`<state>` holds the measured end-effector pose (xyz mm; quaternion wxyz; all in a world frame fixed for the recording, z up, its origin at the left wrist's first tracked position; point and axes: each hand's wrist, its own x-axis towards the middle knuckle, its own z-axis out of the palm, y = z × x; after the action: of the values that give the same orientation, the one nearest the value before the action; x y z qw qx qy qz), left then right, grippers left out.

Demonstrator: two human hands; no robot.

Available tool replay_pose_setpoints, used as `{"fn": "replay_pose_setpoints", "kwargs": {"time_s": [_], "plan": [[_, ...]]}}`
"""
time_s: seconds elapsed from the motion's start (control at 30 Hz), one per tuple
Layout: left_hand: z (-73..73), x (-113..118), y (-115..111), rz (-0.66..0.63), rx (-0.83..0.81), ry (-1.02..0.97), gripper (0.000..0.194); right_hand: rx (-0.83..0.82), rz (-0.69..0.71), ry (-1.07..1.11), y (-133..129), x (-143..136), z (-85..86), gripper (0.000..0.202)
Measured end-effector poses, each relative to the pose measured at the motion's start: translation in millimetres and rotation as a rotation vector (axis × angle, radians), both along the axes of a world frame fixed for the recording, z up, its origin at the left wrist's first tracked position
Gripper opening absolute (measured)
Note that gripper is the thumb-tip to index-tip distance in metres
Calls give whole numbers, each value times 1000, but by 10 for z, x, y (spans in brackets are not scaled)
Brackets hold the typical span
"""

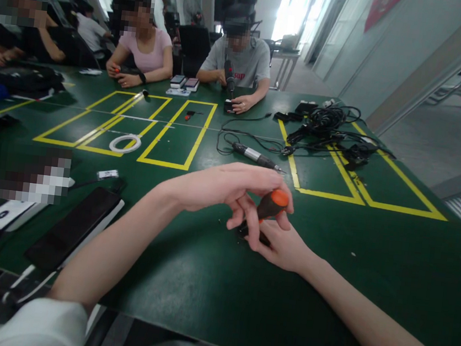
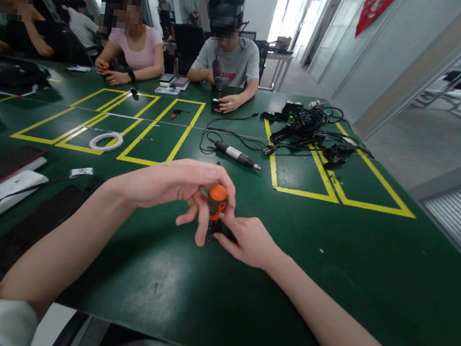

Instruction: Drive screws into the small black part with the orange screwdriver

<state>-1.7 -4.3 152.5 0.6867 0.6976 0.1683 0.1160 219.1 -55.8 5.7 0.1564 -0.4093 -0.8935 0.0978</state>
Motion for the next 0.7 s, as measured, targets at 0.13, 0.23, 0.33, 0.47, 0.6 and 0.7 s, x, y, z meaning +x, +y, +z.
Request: {"fn": "replay_pose_setpoints", "kwargs": {"time_s": [0.13, 0.23, 0.33, 0.47, 0.6, 0.7], "plan": [[-55, 13, 65, 41, -73, 2, 28, 12, 19, 17, 2, 0, -26, 23], [-62, -1, 101, 75, -17, -9, 37, -3, 33, 49, -2, -7, -24, 23], [-50, -31, 128, 57, 57, -8, 40, -15, 28, 48, -9, -10, -13, 24], [-43, -54, 132, 42, -12, 9, 31, -21, 42, 68, -15, -9, -6, 24], [-66, -45, 145, 18, -171, -30, 26, -25, 62, 109, -14, -9, -14, 20], [-79, -48, 165, 22, -178, -35, 28, -1, 61, 109, -12, -10, -16, 20]]}}
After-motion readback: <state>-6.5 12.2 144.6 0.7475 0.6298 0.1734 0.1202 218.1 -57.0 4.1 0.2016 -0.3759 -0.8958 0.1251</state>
